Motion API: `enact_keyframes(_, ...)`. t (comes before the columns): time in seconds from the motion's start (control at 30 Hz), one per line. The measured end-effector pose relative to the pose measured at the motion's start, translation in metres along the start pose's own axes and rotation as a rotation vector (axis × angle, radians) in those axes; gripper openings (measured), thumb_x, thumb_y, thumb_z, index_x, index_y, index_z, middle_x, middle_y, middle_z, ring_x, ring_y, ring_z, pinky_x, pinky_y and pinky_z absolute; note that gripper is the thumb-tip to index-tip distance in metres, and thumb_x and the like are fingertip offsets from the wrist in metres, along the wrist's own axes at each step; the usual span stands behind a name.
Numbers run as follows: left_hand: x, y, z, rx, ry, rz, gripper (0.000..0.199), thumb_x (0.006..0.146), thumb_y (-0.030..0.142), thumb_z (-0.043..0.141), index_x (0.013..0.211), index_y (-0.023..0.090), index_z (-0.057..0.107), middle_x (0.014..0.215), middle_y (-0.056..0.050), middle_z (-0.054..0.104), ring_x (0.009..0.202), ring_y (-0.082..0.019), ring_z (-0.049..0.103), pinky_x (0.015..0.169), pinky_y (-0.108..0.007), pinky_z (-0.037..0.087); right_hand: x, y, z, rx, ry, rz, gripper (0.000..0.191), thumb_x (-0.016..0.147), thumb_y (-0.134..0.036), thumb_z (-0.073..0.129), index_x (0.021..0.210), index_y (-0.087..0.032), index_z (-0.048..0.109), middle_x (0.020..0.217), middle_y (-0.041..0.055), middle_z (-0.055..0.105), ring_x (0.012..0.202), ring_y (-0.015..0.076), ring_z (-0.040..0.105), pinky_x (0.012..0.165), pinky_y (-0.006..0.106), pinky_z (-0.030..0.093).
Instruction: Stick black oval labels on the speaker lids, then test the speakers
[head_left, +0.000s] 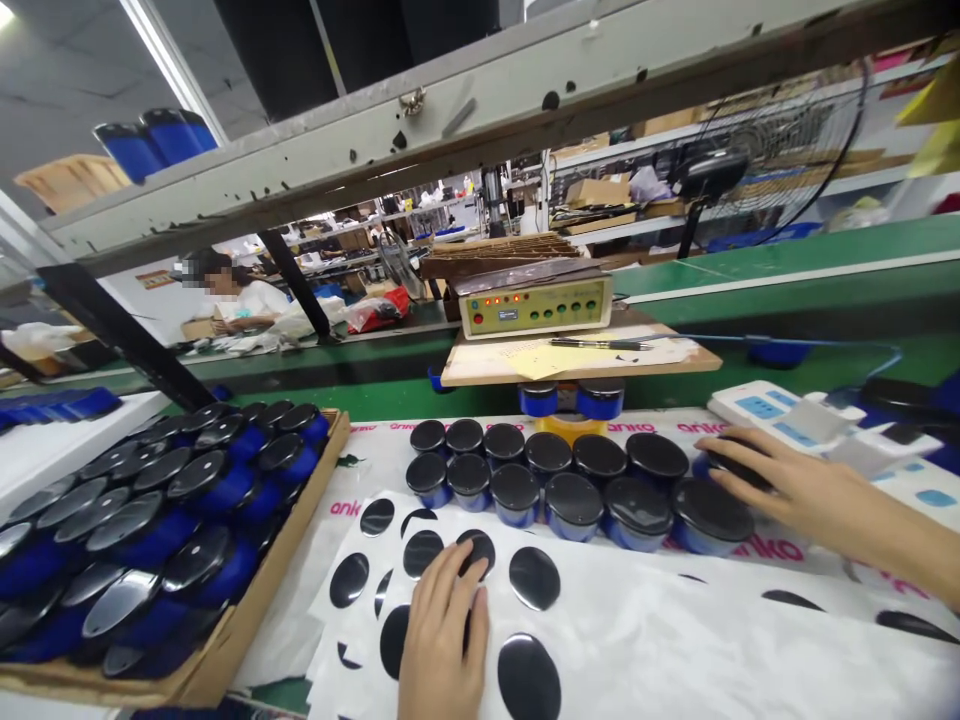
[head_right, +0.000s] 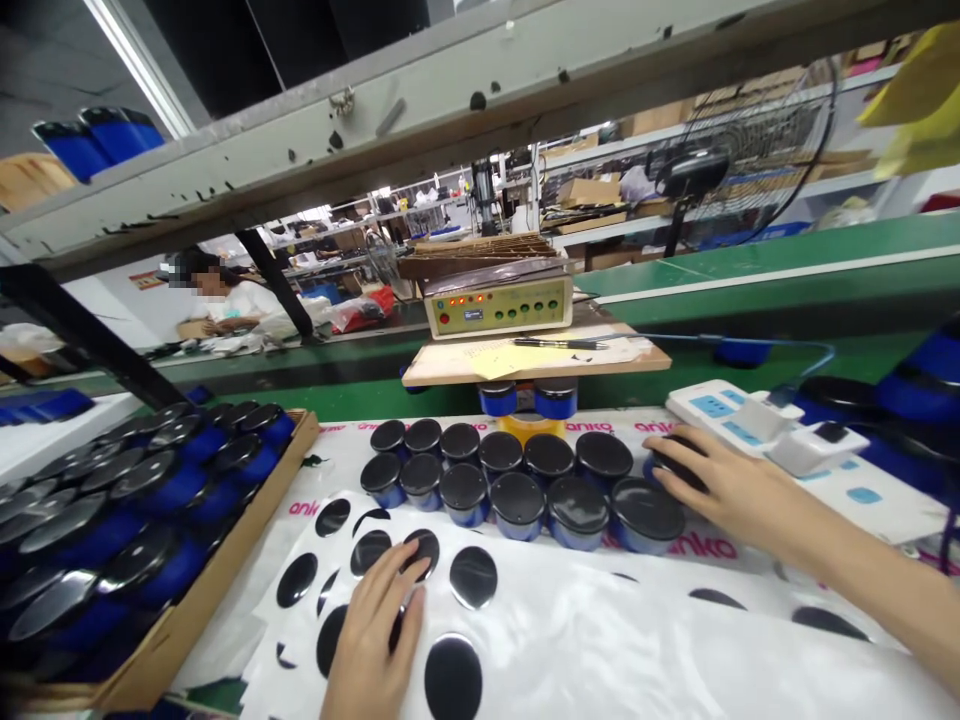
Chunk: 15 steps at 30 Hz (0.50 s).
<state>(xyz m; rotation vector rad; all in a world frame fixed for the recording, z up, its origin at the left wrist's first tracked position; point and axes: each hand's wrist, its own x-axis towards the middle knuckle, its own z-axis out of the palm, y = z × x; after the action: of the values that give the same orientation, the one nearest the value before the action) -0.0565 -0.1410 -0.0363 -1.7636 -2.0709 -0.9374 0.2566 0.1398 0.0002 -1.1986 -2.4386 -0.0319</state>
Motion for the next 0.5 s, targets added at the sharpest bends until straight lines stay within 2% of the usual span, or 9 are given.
enact_keyframes(0.1, 0.000, 0.000, 0.000, -0.019, -0.004, -0.008, 0.031, 0.091, 0.017, 0.045, 0.118, 0.026, 0.056, 0.127, -0.004, 0.056, 0.122, -0.022, 0.047, 0.095, -0.041, 0.046, -0.001, -0.002, -0.005, -0.063, -0.105, -0.052, 0.044, 0.092, -0.045, 0.035, 0.123, -0.024, 0.058, 0.129, 0.0112, 0.051, 0.096, 0.0191, 0.063, 0.053, 0.020, 0.045)
enact_keyframes(0.2, -0.002, -0.001, 0.000, -0.037, -0.005, -0.012, 0.031, 0.091, 0.017, 0.045, 0.119, 0.025, 0.056, 0.128, -0.004, 0.056, 0.123, -0.022, 0.046, 0.095, -0.041, 0.045, -0.003, -0.012, -0.014, -0.089, -0.118, -0.050, 0.043, 0.095, -0.043, 0.031, 0.123, -0.024, 0.058, 0.130, 0.0098, 0.049, 0.102, 0.0182, 0.060, 0.056, 0.019, 0.045)
enact_keyframes(0.33, -0.002, -0.001, 0.000, -0.037, -0.001, -0.013, 0.031, 0.091, 0.017, 0.045, 0.118, 0.024, 0.058, 0.127, -0.004, 0.056, 0.123, -0.023, 0.047, 0.095, -0.041, 0.046, -0.004, -0.022, -0.018, -0.116, -0.102, -0.035, 0.045, 0.095, -0.045, 0.031, 0.123, -0.024, 0.058, 0.127, 0.0083, 0.051, 0.096, 0.0166, 0.062, 0.055, 0.019, 0.042)
enact_keyframes(0.5, -0.001, 0.000, -0.001, -0.036, -0.006, -0.021, 0.031, 0.090, 0.017, 0.045, 0.118, 0.024, 0.058, 0.127, -0.005, 0.056, 0.122, -0.024, 0.047, 0.095, -0.042, 0.046, -0.001, -0.014, -0.013, -0.096, -0.093, -0.039, 0.046, 0.094, -0.047, 0.030, 0.120, -0.024, 0.060, 0.127, 0.0092, 0.052, 0.095, 0.0183, 0.062, 0.052, 0.020, 0.043)
